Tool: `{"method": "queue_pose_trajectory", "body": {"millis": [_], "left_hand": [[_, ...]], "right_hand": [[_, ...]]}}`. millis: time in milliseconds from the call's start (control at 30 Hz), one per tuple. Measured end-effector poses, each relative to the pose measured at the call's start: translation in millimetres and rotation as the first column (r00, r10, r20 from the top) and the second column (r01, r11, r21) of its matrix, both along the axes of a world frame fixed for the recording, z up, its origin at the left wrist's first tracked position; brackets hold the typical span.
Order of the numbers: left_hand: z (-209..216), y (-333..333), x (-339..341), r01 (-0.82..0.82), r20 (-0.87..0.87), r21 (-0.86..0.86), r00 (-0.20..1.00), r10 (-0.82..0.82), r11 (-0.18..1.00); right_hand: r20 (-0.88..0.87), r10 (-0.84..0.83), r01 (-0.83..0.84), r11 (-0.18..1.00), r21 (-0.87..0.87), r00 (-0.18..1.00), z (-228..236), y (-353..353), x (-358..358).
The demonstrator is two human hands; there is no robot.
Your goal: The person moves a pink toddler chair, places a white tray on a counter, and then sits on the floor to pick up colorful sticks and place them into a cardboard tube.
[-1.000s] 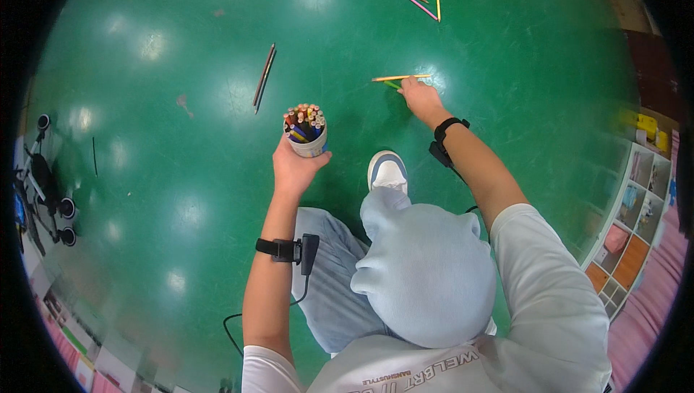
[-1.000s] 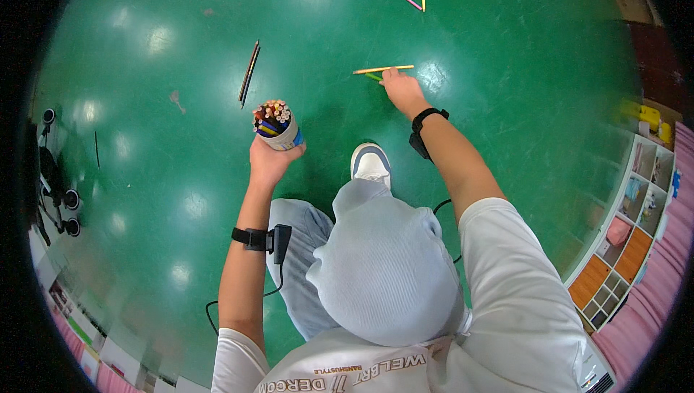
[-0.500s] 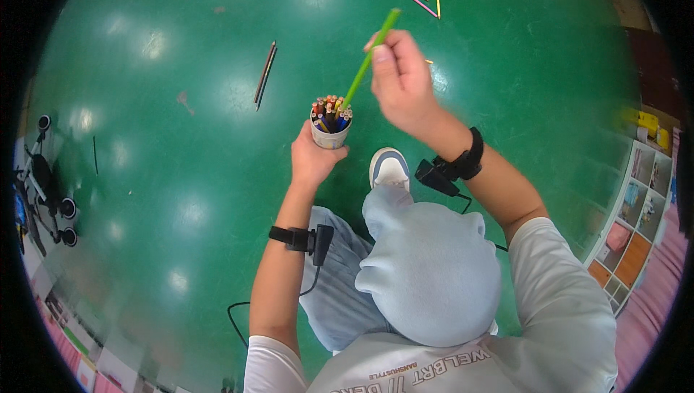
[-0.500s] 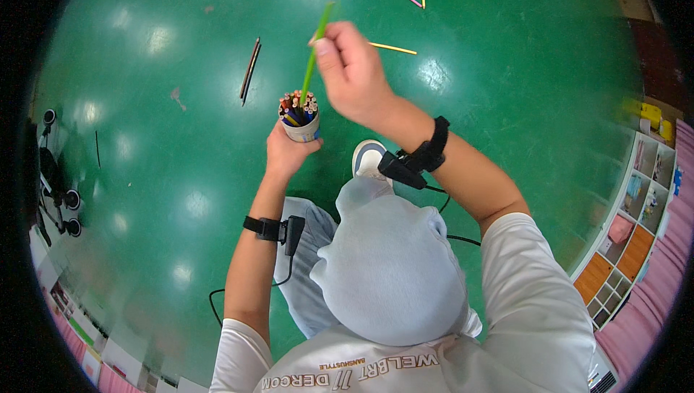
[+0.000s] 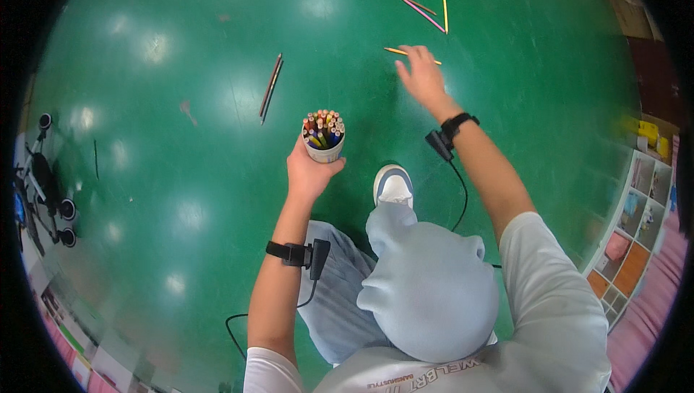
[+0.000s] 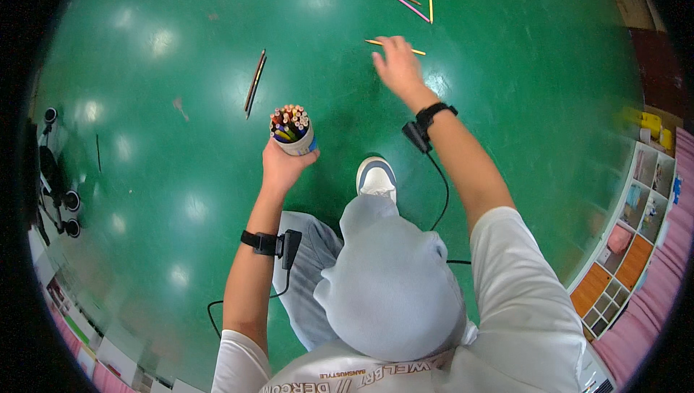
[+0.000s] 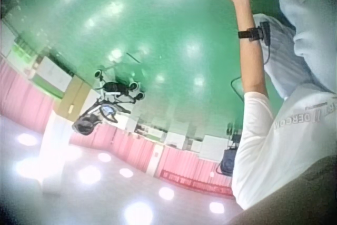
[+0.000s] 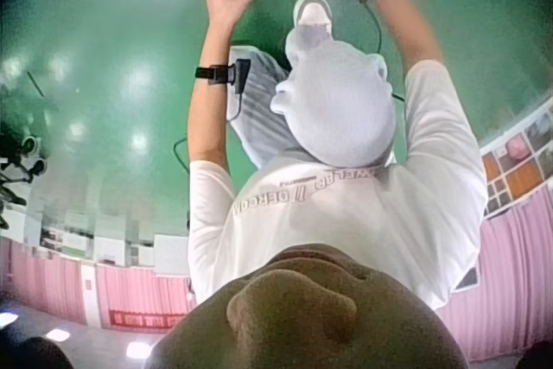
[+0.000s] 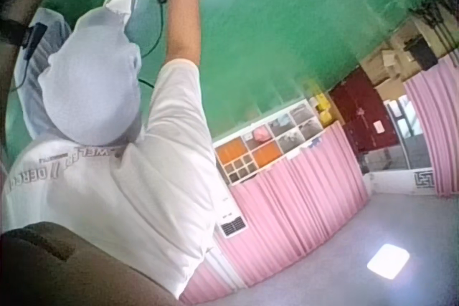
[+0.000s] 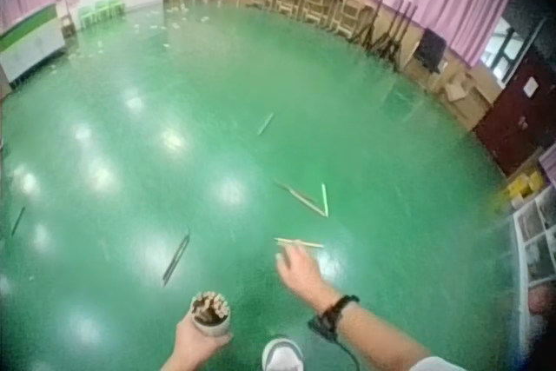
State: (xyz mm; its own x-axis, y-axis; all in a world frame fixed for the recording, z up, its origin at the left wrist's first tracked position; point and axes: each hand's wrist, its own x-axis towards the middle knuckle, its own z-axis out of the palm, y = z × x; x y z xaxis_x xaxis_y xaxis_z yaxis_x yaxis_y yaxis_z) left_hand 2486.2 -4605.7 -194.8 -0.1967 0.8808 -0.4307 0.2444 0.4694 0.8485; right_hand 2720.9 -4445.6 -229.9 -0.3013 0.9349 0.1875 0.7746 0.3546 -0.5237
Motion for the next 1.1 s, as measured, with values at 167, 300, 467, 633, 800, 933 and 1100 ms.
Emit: {"method": "queue_pose_trajectory", "body": {"millis": [167, 300, 467, 633, 800, 933, 1100], "left_hand": [[-1, 0, 0, 0.012, -0.043, -0.055, 0.999, -0.015, 0.998], [-10, 0, -2, -0.019, -0.021, -0.028, 1.0, 0.018, 0.999], [-9, 2, 0, -0.034, -0.048, -0.018, 0.998, 0.033, 0.999], [6, 14, 5, -0.024, 0.009, -0.021, 1.0, 0.024, 1.0], [4, 8, 0, -0.018, -0.054, -0.006, 0.998, 0.018, 1.0], [14, 5, 3, -0.05, -0.042, 0.003, 0.998, 0.05, 0.999], [23, 4, 4, -0.05, -0.04, 0.002, 0.998, 0.05, 0.999]], "right_hand": [[0.475, -0.106, 0.136, 0.99, -0.029, 0.873, -78, 49, 81], [0.585, -0.119, 0.044, 0.989, 0.141, 0.802, -96, 48, 93], [0.577, -0.137, 0.061, 0.987, 0.15, 0.805, -101, 11, 83], [0.166, 0.104, 0.033, 0.747, -0.664, 0.981, -51, 4, 65], [-0.408, -0.171, -0.322, 0.379, -0.867, 0.897, 58, -14, 15], [-0.773, -0.388, -0.573, 0.521, -0.633, 0.502, 135, -9, -5], [-0.812, 0.021, -0.544, 0.753, -0.371, 0.583, 186, -3, -24]]}}
